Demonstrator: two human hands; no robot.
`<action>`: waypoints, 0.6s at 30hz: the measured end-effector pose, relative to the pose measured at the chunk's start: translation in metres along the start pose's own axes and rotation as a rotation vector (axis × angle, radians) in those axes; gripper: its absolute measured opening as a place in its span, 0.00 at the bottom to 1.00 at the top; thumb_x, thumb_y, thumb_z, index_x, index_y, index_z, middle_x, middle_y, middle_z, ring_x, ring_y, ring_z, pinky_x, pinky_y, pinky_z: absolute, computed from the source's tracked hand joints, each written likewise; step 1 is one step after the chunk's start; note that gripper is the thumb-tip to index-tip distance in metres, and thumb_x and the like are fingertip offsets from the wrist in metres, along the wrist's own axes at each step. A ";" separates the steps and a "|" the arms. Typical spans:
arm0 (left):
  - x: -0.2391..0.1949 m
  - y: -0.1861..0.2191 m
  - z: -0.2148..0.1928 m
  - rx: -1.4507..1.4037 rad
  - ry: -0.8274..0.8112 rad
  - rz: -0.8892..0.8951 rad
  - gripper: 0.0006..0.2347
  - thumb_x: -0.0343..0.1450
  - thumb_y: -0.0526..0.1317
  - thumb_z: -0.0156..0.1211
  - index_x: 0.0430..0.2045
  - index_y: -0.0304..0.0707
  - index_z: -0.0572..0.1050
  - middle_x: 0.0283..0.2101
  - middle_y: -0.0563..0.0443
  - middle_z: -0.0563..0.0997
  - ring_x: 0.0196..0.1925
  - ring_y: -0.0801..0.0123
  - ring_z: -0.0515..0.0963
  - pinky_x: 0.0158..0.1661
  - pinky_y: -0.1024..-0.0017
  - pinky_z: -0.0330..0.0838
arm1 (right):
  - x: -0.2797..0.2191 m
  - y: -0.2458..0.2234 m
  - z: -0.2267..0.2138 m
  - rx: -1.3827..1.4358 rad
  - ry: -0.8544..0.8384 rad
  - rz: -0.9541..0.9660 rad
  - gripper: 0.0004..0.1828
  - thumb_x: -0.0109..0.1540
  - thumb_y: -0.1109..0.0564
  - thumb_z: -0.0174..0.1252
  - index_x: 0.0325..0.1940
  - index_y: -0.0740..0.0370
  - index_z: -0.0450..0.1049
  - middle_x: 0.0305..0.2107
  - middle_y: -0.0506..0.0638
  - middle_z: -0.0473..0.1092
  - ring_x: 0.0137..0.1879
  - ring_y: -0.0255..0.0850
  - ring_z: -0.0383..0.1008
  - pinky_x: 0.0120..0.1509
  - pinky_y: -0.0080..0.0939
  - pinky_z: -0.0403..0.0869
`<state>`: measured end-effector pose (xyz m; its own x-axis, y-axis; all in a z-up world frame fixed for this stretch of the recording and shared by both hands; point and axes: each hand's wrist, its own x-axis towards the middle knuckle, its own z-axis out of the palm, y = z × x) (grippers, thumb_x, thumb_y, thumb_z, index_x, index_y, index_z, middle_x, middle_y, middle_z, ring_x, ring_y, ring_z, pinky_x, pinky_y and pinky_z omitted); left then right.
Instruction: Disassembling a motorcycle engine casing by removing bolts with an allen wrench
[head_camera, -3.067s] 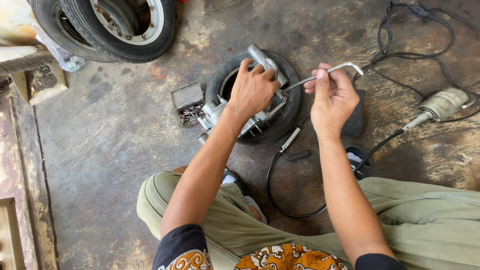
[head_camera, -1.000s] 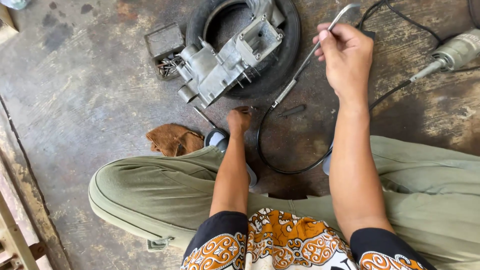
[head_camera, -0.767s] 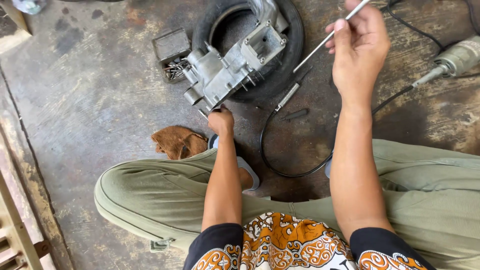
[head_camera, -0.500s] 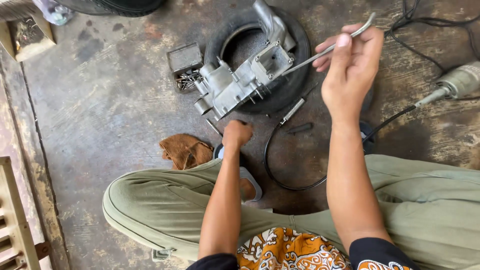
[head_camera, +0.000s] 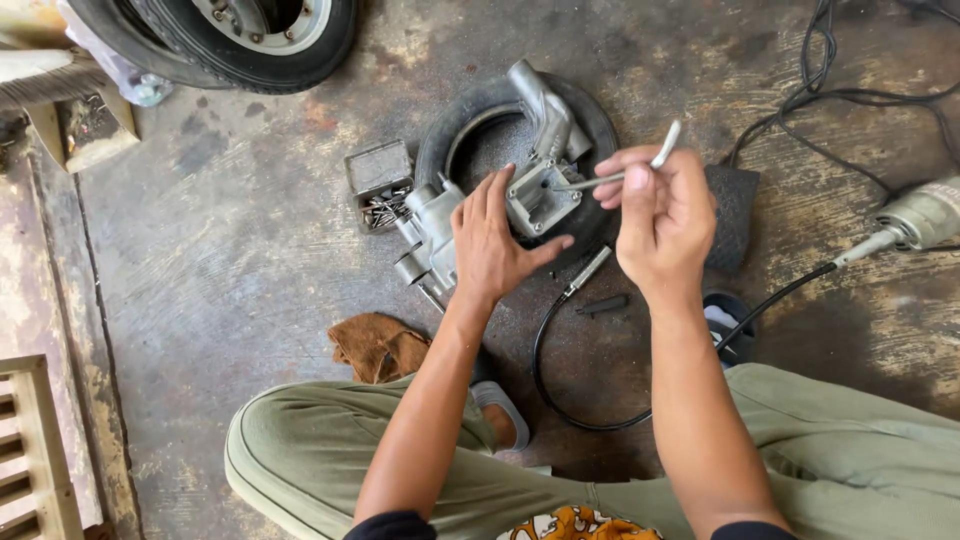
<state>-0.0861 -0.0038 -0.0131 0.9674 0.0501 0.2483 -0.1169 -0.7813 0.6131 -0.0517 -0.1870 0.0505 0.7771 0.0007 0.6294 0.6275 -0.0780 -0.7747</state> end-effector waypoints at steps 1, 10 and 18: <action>0.003 -0.005 0.005 -0.001 -0.004 -0.003 0.48 0.56 0.62 0.75 0.68 0.38 0.60 0.61 0.35 0.71 0.66 0.44 0.71 0.65 0.49 0.60 | -0.002 -0.001 -0.001 -0.002 -0.001 0.005 0.12 0.75 0.60 0.44 0.46 0.75 0.66 0.35 0.65 0.76 0.33 0.49 0.80 0.33 0.41 0.80; 0.028 -0.063 0.042 -0.113 0.106 0.069 0.37 0.45 0.60 0.80 0.48 0.51 0.75 0.41 0.56 0.77 0.46 0.64 0.77 0.50 0.68 0.69 | 0.003 -0.005 -0.014 0.016 0.143 0.045 0.13 0.76 0.57 0.41 0.49 0.72 0.64 0.35 0.66 0.73 0.34 0.48 0.79 0.36 0.42 0.80; 0.048 -0.058 0.019 -0.155 0.013 0.266 0.35 0.51 0.62 0.78 0.47 0.46 0.75 0.43 0.52 0.77 0.45 0.60 0.75 0.50 0.66 0.64 | 0.005 -0.010 -0.027 0.078 0.244 0.013 0.15 0.77 0.53 0.38 0.48 0.71 0.59 0.35 0.70 0.71 0.35 0.51 0.80 0.38 0.41 0.81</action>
<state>-0.0282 0.0326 -0.0507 0.8954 -0.1349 0.4243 -0.3996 -0.6636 0.6324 -0.0553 -0.2132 0.0630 0.7565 -0.2415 0.6078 0.6265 0.0004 -0.7795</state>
